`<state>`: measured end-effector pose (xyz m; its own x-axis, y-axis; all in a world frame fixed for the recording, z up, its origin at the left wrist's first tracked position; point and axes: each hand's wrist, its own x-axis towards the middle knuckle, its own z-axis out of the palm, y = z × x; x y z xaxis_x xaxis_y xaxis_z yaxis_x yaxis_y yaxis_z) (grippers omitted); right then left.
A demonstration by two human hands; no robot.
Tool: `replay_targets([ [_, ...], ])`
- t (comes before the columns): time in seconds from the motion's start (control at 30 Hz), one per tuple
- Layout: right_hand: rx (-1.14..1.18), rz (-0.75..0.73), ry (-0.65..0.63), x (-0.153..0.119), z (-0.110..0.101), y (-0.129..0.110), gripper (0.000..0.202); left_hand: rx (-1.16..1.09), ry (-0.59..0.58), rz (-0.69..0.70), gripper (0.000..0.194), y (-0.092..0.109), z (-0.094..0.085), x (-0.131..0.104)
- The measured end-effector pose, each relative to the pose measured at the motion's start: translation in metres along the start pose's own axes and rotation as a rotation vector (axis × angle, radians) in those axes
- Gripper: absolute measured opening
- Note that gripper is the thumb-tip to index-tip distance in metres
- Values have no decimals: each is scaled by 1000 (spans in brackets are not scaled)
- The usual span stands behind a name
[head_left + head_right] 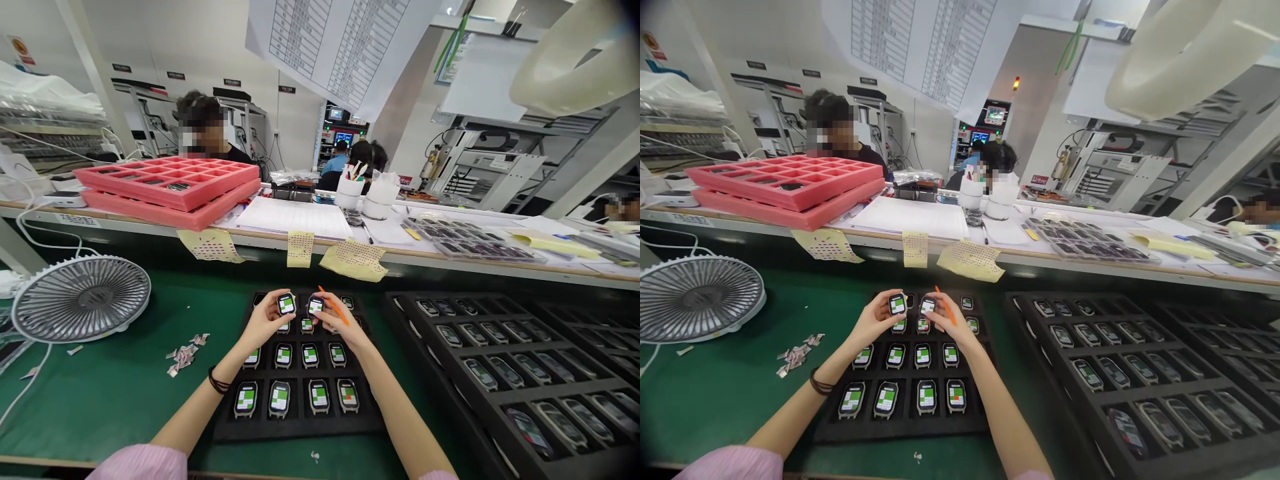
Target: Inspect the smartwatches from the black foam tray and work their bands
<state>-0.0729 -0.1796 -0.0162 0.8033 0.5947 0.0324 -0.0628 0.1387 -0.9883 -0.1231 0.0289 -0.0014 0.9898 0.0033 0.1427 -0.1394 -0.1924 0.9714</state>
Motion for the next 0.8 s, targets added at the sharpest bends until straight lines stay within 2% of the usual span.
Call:
replay_targets([
  [0.2, 26, 30, 1, -10, 14, -11, 52, 4, -97, 0, 70, -9, 5, -9],
  [0.5, -38, 127, 79, -13, 15, -19, 46, -8, 3, -12, 63, -13, 8, -8],
  [0.63, -11, 87, 39, -12, 14, -17, 46, -57, -24, 1, 64, -17, 8, -10],
  [0.8, -9, 55, -26, -9, 10, -6, 49, -39, -24, -18, 65, -11, 9, -12],
])
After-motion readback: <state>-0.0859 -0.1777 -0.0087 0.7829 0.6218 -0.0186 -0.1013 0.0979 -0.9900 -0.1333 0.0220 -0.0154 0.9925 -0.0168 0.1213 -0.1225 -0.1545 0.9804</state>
